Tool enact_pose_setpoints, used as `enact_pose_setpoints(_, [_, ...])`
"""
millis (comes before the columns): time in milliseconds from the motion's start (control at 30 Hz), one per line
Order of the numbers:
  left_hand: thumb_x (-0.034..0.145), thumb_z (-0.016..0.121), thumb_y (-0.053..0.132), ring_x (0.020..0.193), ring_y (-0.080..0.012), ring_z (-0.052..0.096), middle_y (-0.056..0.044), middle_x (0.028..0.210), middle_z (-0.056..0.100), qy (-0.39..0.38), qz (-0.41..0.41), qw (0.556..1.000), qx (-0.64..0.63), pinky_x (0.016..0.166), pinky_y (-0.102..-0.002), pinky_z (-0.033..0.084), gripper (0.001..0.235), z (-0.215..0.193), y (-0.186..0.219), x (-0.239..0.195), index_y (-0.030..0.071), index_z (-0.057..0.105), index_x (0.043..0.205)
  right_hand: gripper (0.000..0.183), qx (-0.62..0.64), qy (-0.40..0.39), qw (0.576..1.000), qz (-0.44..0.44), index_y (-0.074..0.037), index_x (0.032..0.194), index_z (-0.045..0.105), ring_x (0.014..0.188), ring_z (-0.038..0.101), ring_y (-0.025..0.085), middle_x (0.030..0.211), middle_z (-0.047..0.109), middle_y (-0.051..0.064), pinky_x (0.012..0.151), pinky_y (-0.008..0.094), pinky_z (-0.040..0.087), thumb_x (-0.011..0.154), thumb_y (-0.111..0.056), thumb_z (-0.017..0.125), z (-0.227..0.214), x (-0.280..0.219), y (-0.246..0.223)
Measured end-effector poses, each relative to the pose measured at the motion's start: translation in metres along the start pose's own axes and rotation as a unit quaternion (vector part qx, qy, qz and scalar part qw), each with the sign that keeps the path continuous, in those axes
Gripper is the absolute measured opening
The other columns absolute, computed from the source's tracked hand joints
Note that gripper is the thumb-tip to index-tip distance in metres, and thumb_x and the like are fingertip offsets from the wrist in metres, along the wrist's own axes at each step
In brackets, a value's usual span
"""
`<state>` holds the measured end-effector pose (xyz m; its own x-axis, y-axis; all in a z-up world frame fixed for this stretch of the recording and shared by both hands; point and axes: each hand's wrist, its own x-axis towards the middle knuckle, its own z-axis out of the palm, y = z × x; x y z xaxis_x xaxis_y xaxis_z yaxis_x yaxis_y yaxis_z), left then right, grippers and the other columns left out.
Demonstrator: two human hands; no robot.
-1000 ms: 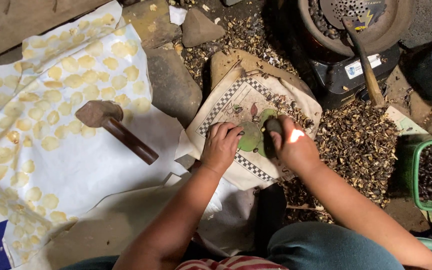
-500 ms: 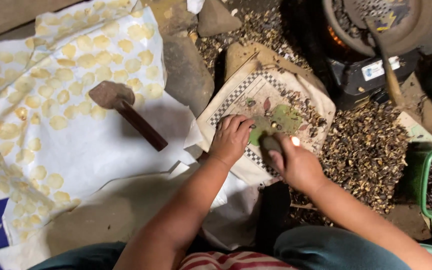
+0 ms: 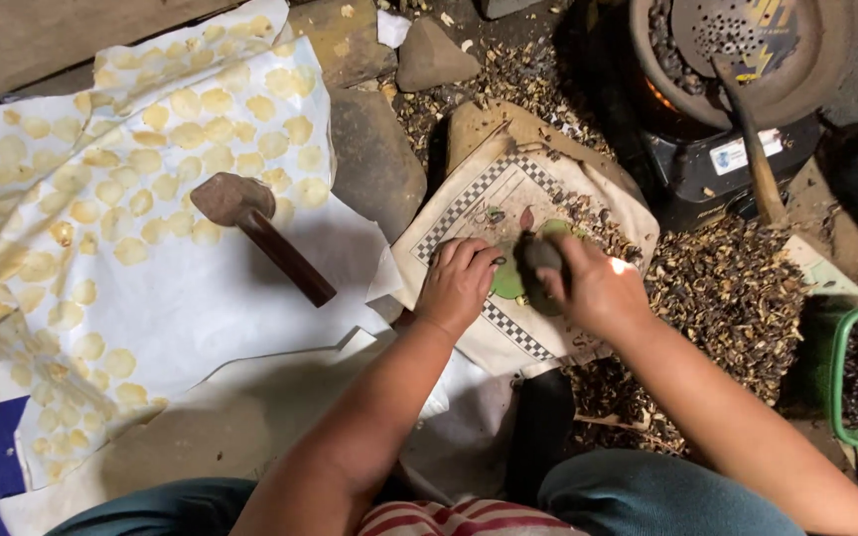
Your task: The person sits on the floor and uses a stone to crush cocoa beans on a cloth. They then use a hammer to flatten dried slices on a separate cloth. The person also stirs beans in a pan over a small fire and sorts the crushed beans by hand.
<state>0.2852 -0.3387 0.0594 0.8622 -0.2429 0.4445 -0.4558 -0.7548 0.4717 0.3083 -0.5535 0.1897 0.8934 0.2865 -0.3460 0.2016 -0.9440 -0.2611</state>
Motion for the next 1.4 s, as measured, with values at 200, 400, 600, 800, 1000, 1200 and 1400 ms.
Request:
enact_pose_setpoints(200, [0.096,0.066,0.031,0.109,-0.0299,0.061,-0.002,0.107,0.060,-0.012,-0.043,0.997,-0.059,0.093,-0.046,0.052,0.020,0.008,0.005,0.005,0.022,0.069,0.113,0.055,-0.023,-0.060,0.997,0.039,-0.032,0.149,0.038,0.102,0.073,0.046,0.120,0.064,0.019,0.086,0.058,0.060,0.098,-0.047,0.049,-0.005,-0.007,0.008])
enact_pose_setpoints(400, [0.086,0.076,0.037,0.117,-0.0237,0.054,0.005,0.112,0.055,-0.064,-0.098,0.993,-0.009,0.097,-0.044,0.042,0.024,0.015,0.032,0.020,0.031,0.067,0.108,0.051,-0.015,-0.086,0.987,0.134,-0.040,0.147,0.039,0.104,0.073,0.044,0.117,0.068,0.016,0.091,0.057,0.059,0.098,-0.051,0.050,-0.002,-0.013,0.016])
enact_pose_setpoints(600, [0.099,0.059,0.031,0.117,-0.0295,0.057,-0.004,0.116,0.058,-0.034,-0.065,0.997,0.032,0.095,-0.045,0.046,0.026,0.003,0.012,0.001,0.022,0.064,0.122,0.045,-0.039,0.026,0.997,-0.056,-0.031,0.144,0.051,0.102,0.072,0.043,0.116,0.063,0.021,0.089,0.054,0.060,0.100,-0.039,0.057,0.022,-0.003,-0.014])
enact_pose_setpoints(800, [0.099,0.062,0.025,0.112,-0.0277,0.061,-0.003,0.112,0.061,-0.007,-0.029,0.999,-0.029,0.094,-0.041,0.051,0.023,0.003,0.000,-0.004,0.021,0.068,0.121,0.054,0.196,0.008,0.976,0.095,-0.014,0.149,0.042,0.111,0.064,0.057,0.124,0.061,0.031,0.095,0.066,0.053,0.101,-0.031,0.059,0.023,0.005,0.004])
enact_pose_setpoints(1000, [0.093,0.067,0.013,0.107,-0.0300,0.065,-0.007,0.108,0.067,-0.008,-0.017,0.999,-0.048,0.094,-0.041,0.053,0.019,-0.008,0.001,0.011,0.013,0.075,0.111,0.050,-0.039,0.027,0.999,-0.002,-0.025,0.144,0.046,0.095,0.072,0.049,0.118,0.061,0.022,0.082,0.059,0.061,0.099,-0.044,0.056,0.008,-0.009,-0.014])
enact_pose_setpoints(1200, [0.087,0.075,0.033,0.120,-0.0227,0.057,0.007,0.115,0.062,-0.078,-0.117,0.989,-0.034,0.103,-0.045,0.043,0.016,0.007,0.026,0.023,0.031,0.077,0.102,0.055,0.065,-0.062,0.987,0.134,-0.034,0.150,0.040,0.108,0.067,0.053,0.138,0.055,0.019,0.096,0.064,0.055,0.098,-0.048,0.053,0.027,-0.013,0.011])
enact_pose_setpoints(1400, [0.099,0.059,0.027,0.118,-0.0257,0.058,0.001,0.118,0.059,-0.025,-0.095,0.995,0.024,0.098,-0.045,0.045,0.029,0.003,0.012,0.004,0.029,0.066,0.127,0.048,-0.042,0.109,0.990,-0.083,-0.029,0.142,0.053,0.095,0.072,0.045,0.111,0.057,0.015,0.084,0.055,0.059,0.097,-0.044,0.059,0.040,-0.008,-0.013])
